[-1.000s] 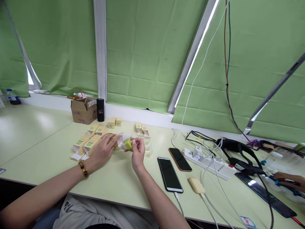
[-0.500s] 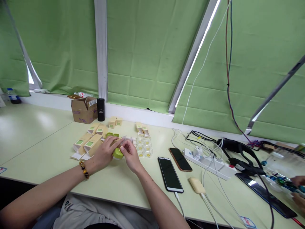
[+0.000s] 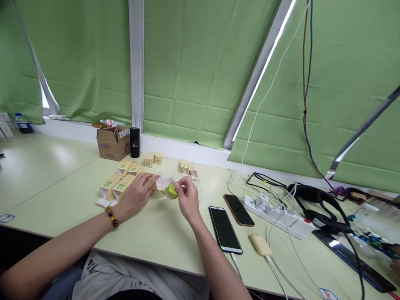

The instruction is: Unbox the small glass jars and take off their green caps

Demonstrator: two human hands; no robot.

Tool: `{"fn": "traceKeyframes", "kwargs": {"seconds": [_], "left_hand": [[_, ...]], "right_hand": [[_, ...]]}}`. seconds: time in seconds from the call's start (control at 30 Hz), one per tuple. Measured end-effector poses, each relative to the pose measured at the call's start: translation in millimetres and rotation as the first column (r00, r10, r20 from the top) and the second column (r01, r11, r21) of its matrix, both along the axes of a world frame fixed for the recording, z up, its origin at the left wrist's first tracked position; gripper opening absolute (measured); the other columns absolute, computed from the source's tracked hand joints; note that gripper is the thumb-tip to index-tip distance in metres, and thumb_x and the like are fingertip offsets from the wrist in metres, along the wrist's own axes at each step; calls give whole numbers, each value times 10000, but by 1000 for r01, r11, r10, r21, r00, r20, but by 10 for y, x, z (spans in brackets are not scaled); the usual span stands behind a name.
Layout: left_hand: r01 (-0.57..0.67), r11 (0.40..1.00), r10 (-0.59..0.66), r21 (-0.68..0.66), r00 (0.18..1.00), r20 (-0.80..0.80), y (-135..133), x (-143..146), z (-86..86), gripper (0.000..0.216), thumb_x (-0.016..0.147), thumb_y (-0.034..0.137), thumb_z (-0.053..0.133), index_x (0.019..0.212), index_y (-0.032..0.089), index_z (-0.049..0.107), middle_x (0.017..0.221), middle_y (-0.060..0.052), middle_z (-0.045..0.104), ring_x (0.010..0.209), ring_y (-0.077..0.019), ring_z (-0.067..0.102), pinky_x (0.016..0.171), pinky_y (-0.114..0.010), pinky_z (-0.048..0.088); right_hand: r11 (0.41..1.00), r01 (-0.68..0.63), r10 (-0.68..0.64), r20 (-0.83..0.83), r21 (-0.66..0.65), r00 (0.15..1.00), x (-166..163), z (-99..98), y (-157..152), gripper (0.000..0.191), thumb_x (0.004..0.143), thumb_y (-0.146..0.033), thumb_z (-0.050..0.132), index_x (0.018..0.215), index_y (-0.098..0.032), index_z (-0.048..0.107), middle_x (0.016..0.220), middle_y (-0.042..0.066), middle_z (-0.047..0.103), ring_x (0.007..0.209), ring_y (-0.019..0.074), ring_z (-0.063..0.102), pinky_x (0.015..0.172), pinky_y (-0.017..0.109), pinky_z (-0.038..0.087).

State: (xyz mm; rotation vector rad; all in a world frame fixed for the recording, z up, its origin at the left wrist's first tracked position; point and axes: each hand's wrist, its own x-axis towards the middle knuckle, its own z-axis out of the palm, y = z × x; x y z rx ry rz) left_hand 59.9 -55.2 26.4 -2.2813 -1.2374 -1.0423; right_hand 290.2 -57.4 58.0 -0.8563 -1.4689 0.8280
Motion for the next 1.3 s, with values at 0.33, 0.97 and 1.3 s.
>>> {"fn": "traceKeyframes", "kwargs": {"seconds": [0.33, 0.97, 1.3], "left_hand": [[101, 994, -86, -31, 943, 322, 46, -39, 46, 649, 959, 119, 534, 1577, 272, 404, 1394, -120, 578, 1354, -299, 492, 1158, -559, 467], [841, 537, 10, 65, -84, 996, 230, -35, -12, 529, 947, 355, 687, 1432, 258, 498, 1379, -98, 668, 1074, -228, 724, 838, -383, 639], [895, 415, 102, 166, -227, 969, 194, -31, -2, 348, 998, 242, 583, 1345, 214, 591, 1295, -109, 725, 1044, -240, 741, 869, -411, 632]], "right_hand": [[994, -82, 30, 546, 71, 837, -61, -12, -181, 112, 814, -153, 607, 756, -247, 593, 709, -7, 650, 622, 173, 530, 564, 273, 317], [977, -172, 108, 399, 127, 910, -40, -229, 122, 123, 976, -328, 562, 928, -242, 636, 920, 34, 728, 854, 214, 663, 802, 341, 501], [949, -290, 183, 527, 127, 830, -6, -296, 138, 129, 1006, -255, 496, 973, -242, 620, 947, 40, 730, 849, 206, 662, 790, 334, 495]]}}
